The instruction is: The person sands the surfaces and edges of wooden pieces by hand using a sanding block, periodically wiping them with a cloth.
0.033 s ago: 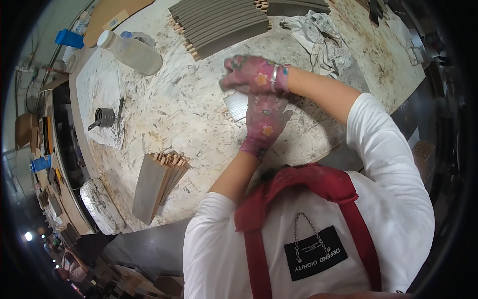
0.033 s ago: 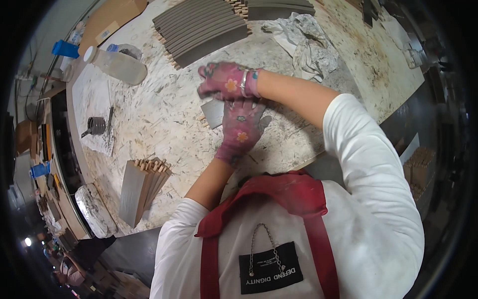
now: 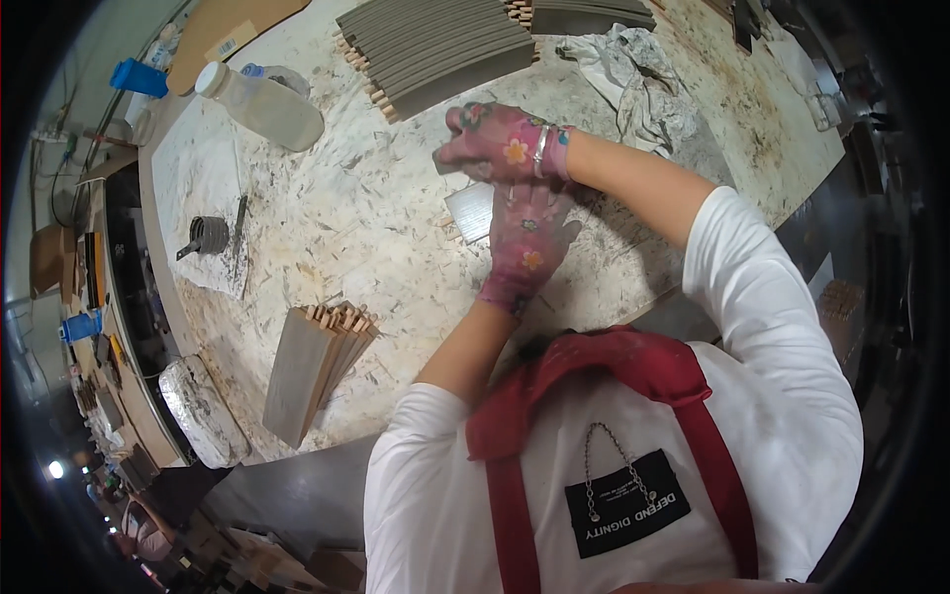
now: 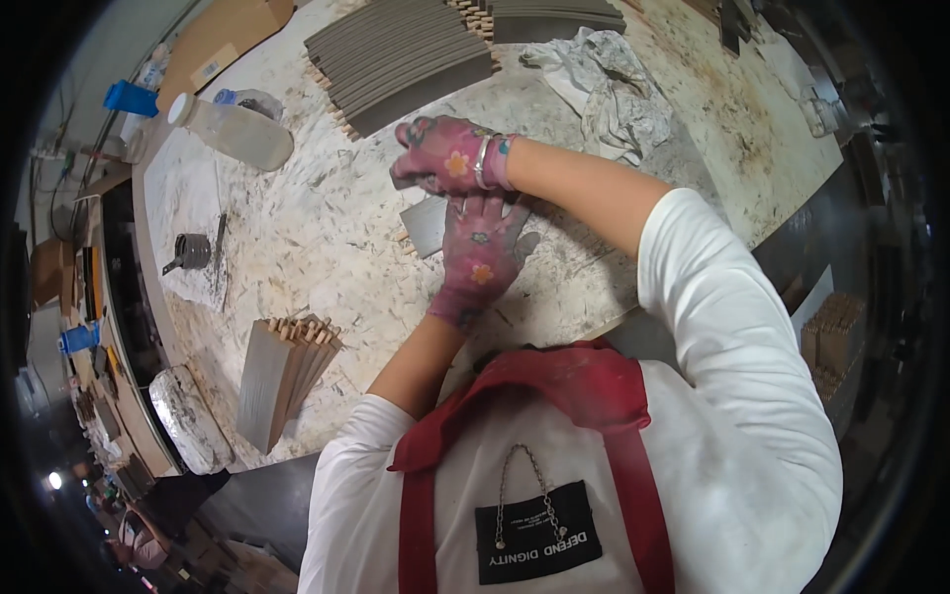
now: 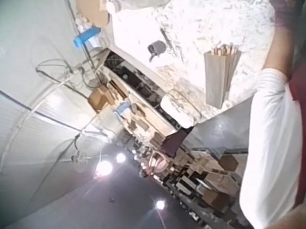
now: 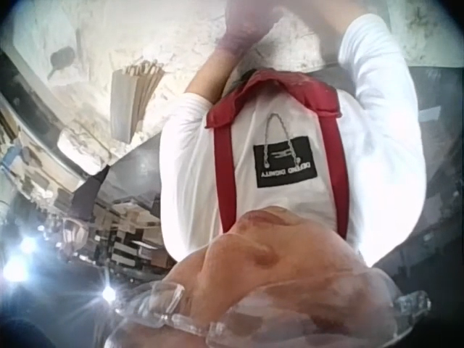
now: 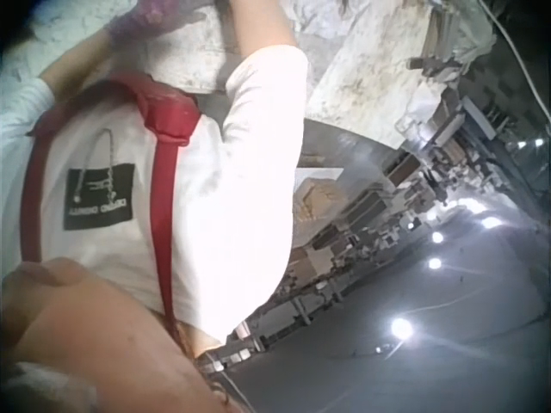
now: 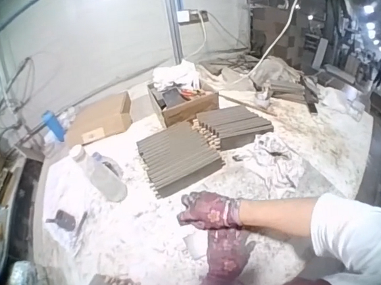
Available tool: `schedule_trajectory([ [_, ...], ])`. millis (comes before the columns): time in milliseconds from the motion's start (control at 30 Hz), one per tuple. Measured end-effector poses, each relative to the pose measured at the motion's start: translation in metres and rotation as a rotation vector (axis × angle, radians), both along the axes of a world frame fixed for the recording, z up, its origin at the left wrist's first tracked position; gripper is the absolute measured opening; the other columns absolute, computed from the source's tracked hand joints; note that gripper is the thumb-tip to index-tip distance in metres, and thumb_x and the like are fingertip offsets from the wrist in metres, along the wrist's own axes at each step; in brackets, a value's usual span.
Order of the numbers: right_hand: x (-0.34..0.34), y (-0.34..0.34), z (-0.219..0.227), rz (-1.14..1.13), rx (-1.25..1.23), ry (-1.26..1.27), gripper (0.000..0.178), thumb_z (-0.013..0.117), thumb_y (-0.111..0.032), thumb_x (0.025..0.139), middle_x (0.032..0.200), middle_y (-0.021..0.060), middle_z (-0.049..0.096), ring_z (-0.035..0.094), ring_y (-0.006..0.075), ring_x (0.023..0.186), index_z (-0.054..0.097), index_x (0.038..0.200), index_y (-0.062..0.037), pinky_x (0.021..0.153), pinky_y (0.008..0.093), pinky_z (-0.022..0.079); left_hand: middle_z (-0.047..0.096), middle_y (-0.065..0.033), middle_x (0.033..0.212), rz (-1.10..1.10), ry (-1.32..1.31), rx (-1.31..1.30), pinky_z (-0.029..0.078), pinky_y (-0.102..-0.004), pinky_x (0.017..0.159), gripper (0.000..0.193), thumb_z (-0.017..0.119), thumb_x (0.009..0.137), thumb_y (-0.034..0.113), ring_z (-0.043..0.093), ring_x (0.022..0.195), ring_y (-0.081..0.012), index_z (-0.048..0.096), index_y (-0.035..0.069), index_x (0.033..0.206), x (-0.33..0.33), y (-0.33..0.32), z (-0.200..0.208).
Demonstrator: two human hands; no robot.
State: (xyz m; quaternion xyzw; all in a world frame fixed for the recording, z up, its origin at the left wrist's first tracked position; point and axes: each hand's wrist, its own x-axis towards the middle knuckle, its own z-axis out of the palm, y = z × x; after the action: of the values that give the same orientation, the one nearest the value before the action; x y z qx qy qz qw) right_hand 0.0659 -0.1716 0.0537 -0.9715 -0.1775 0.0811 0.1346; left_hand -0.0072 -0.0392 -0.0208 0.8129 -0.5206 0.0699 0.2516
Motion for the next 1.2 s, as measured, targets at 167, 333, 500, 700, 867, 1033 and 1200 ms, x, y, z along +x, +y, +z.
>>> schedule_trajectory([
  [167,-0.032,-0.036,-0.011,-0.180,0.471,-0.169,0.036,0.071,-0.027,0.086,0.114,0.0156,0.060,0.059,0.0369,0.110,0.067,0.122,-0.0213,0.093,0.0445,0.050,0.049,-0.0202,0.147,0.098,0.109,0.226,0.027,-0.0570,0.118,0.064,0.069,0.087,0.043,0.039,0.143,-0.0385,0.056,0.011,0.140,0.027,0.021,0.020],
  [333,-0.116,-0.091,-0.009,-0.634,0.764,-0.203,0.043,0.071,-0.033,0.092,0.113,0.0098,0.065,0.061,0.0231,0.106,0.068,0.126,-0.0074,0.096,0.0351,0.048,0.068,-0.0154,0.112,-0.076,0.249,0.119,0.052,-0.0434,0.086,0.056,0.079,0.080,0.022,0.065,0.097,-0.0355,0.063,0.008,0.132,0.066,0.063,0.055],
  [500,-0.162,-0.111,-0.020,-0.998,1.160,-0.096,0.041,0.071,-0.028,0.094,0.109,0.0059,0.069,0.061,0.0145,0.099,0.067,0.126,-0.0024,0.089,0.0289,0.050,0.068,-0.0189,0.122,0.114,0.523,0.550,0.052,-0.0396,0.097,0.043,0.057,0.090,0.010,0.066,0.108,-0.0371,0.061,0.005,0.133,0.104,0.060,0.087],
  [700,-0.126,-0.076,-0.037,-0.987,0.930,-0.145,0.048,0.070,-0.036,0.092,0.115,0.0128,0.067,0.065,0.0247,0.102,0.064,0.128,-0.0045,0.091,0.0345,0.051,0.050,-0.0187,0.146,0.071,-0.048,0.287,0.036,-0.0542,0.113,0.072,0.073,0.086,0.042,0.045,0.136,-0.0417,0.049,0.010,0.146,0.065,0.029,0.032],
  [867,-0.103,-0.055,-0.041,-0.884,0.590,-0.148,0.045,0.065,-0.033,0.093,0.129,0.0242,0.059,0.061,0.0383,0.117,0.064,0.130,-0.0083,0.101,0.0408,0.049,0.048,-0.0155,0.149,0.076,-0.105,0.255,0.040,-0.0533,0.109,0.071,0.073,0.086,0.041,0.046,0.135,-0.0386,0.049,0.014,0.147,0.059,0.033,0.016],
  [1033,-0.157,-0.054,-0.021,-0.813,0.488,-0.058,0.036,0.066,-0.031,0.090,0.106,0.0224,0.066,0.065,0.0374,0.103,0.067,0.120,-0.0114,0.093,0.0432,0.052,0.047,-0.0138,0.151,0.105,0.007,0.259,0.042,-0.0532,0.108,0.067,0.072,0.087,0.039,0.045,0.137,-0.0370,0.050,0.016,0.147,0.057,0.029,0.024],
  [1200,-0.180,-0.065,0.005,-0.715,0.571,-0.121,0.039,0.063,-0.034,0.090,0.103,0.0181,0.066,0.064,0.0348,0.096,0.067,0.121,-0.0100,0.091,0.0435,0.052,0.044,-0.0160,0.154,-0.007,-0.083,0.266,0.022,-0.0551,0.121,0.065,0.068,0.089,0.035,0.038,0.144,-0.0339,0.050,0.010,0.147,0.022,0.025,0.017],
])
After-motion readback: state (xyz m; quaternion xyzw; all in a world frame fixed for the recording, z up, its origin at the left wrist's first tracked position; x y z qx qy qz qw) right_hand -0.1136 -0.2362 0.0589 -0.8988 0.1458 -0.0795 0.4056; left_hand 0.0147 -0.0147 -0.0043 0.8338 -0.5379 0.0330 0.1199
